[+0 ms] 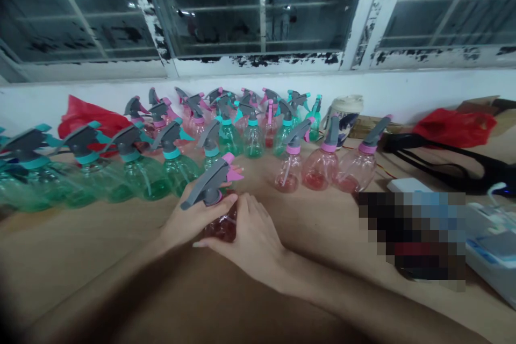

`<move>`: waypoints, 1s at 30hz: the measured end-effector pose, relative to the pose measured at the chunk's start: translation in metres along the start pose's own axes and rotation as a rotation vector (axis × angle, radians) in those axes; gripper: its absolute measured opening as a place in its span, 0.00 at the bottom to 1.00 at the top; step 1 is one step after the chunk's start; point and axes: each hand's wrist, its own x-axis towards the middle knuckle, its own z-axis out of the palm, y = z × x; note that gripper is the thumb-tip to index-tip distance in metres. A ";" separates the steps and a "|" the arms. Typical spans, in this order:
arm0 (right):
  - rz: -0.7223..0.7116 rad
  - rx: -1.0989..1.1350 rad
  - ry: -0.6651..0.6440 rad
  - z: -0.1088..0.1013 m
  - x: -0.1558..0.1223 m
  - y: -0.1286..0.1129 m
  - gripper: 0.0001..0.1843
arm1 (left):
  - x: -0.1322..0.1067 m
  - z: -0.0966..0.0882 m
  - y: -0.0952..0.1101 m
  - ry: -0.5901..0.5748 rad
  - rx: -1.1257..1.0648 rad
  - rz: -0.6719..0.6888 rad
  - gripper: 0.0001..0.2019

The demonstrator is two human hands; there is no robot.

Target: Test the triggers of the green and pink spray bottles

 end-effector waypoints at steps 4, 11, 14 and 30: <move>-0.044 0.006 0.013 0.000 0.001 0.004 0.26 | -0.010 -0.011 -0.007 -0.090 0.032 0.018 0.26; -0.090 -0.278 0.077 -0.030 0.016 0.034 0.31 | -0.050 -0.033 -0.035 -0.141 0.154 -0.076 0.25; -0.031 -0.399 0.065 -0.038 0.032 0.043 0.35 | -0.064 -0.041 -0.042 -0.209 0.236 -0.093 0.20; 0.103 -0.561 0.155 -0.030 0.076 0.044 0.38 | -0.074 -0.037 -0.051 -0.274 0.262 -0.069 0.14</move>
